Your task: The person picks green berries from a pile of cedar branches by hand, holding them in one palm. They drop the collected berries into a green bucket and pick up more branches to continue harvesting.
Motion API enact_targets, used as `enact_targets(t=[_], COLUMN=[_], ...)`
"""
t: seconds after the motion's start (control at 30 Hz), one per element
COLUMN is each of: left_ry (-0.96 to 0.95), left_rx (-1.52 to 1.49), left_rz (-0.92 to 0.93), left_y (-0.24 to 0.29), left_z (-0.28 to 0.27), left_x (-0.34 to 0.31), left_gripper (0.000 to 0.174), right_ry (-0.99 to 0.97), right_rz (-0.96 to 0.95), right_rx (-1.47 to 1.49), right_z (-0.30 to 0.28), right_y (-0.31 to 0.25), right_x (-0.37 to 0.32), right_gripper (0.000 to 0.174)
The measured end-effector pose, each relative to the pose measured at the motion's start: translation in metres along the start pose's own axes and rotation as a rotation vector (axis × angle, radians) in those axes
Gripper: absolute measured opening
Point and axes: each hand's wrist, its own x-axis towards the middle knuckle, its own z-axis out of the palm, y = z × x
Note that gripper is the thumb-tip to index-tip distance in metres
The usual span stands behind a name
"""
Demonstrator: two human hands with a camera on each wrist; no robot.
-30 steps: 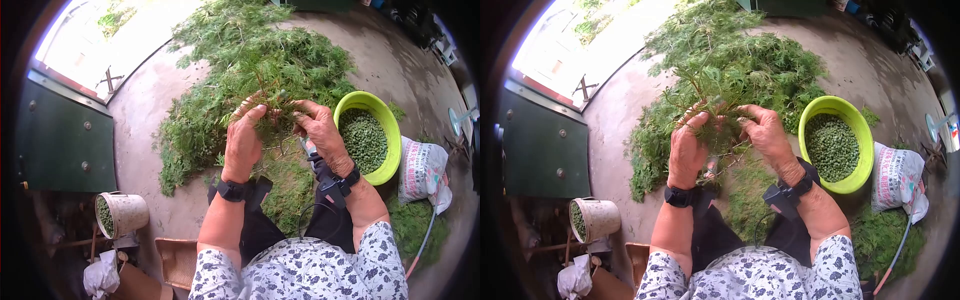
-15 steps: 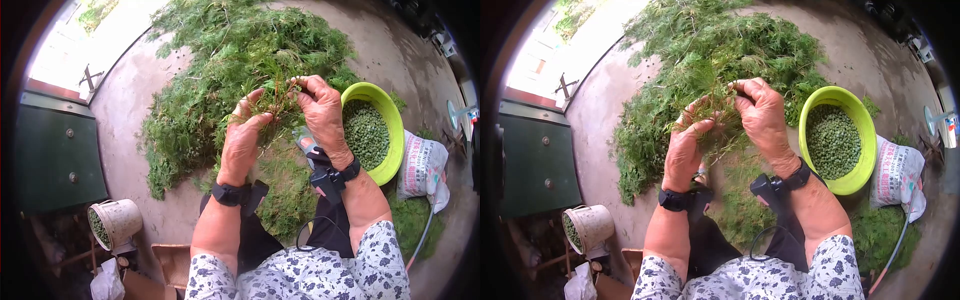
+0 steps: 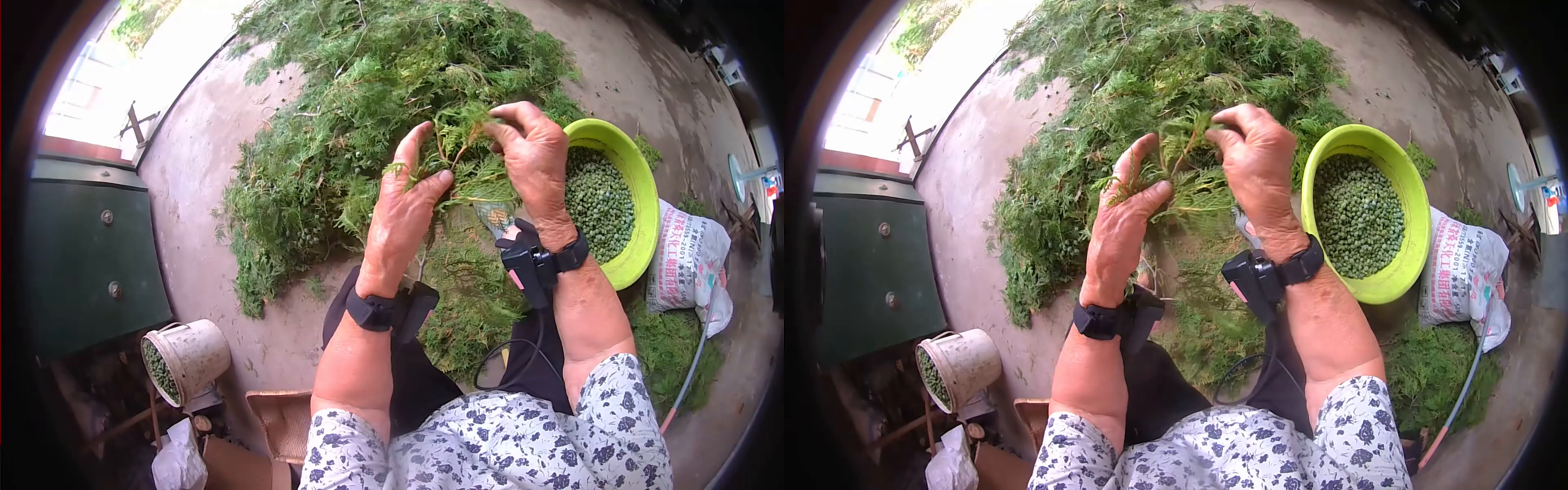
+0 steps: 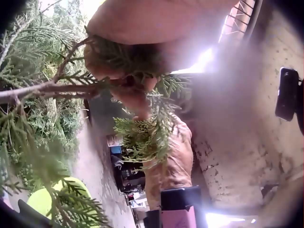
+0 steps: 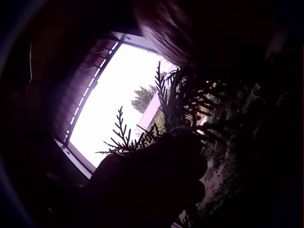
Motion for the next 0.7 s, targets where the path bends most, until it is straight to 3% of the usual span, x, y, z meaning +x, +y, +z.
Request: enact_targets(t=[0.1, 0.23, 0.3, 0.37, 0.43, 0.57, 0.63, 0.7], left_ry=[0.016, 0.013, 0.006, -0.048, -0.075, -0.090, -0.138, -0.144], left_rx=[0.018, 0.039, -0.045, -0.012, -0.056, -0.135, -0.221, -0.238], left_rz=[-0.028, 0.050, 0.058, 0.057, 0.010, -0.098, -0.139, -0.102], left_y=[-0.001, -0.001, 0.003, -0.001, 0.000, 0.001, 0.002, -0.001], left_z=[-0.006, -0.011, -0.007, -0.012, -0.015, -0.018, -0.018, -0.017], left_x=[-0.001, -0.004, -0.005, -0.002, -0.001, 0.000, -0.001, 0.000], left_gripper=[0.061, 0.069, 0.072, 0.077, 0.080, 0.080, 0.079, 0.080], right_ry=[0.146, -0.223, -0.499, -0.654, -0.752, -0.904, -0.846, -0.873], right_rz=[-0.029, 0.283, 0.375, 0.427, 0.481, 0.312, 0.155, 0.238], right_rx=[-0.021, 0.596, 0.572, 0.600, 0.381, 0.325, 0.356, 0.410], right_z=[-0.014, -0.009, -0.010, -0.009, -0.008, -0.011, -0.004, -0.008], right_y=[0.005, 0.005, 0.005, -0.004, -0.005, -0.015, -0.005, -0.001], right_x=[0.016, 0.011, 0.003, -0.001, 0.000, -0.001, -0.006, -0.006], right_gripper=[0.012, 0.022, 0.029, 0.029, 0.028, 0.031, 0.028, 0.028])
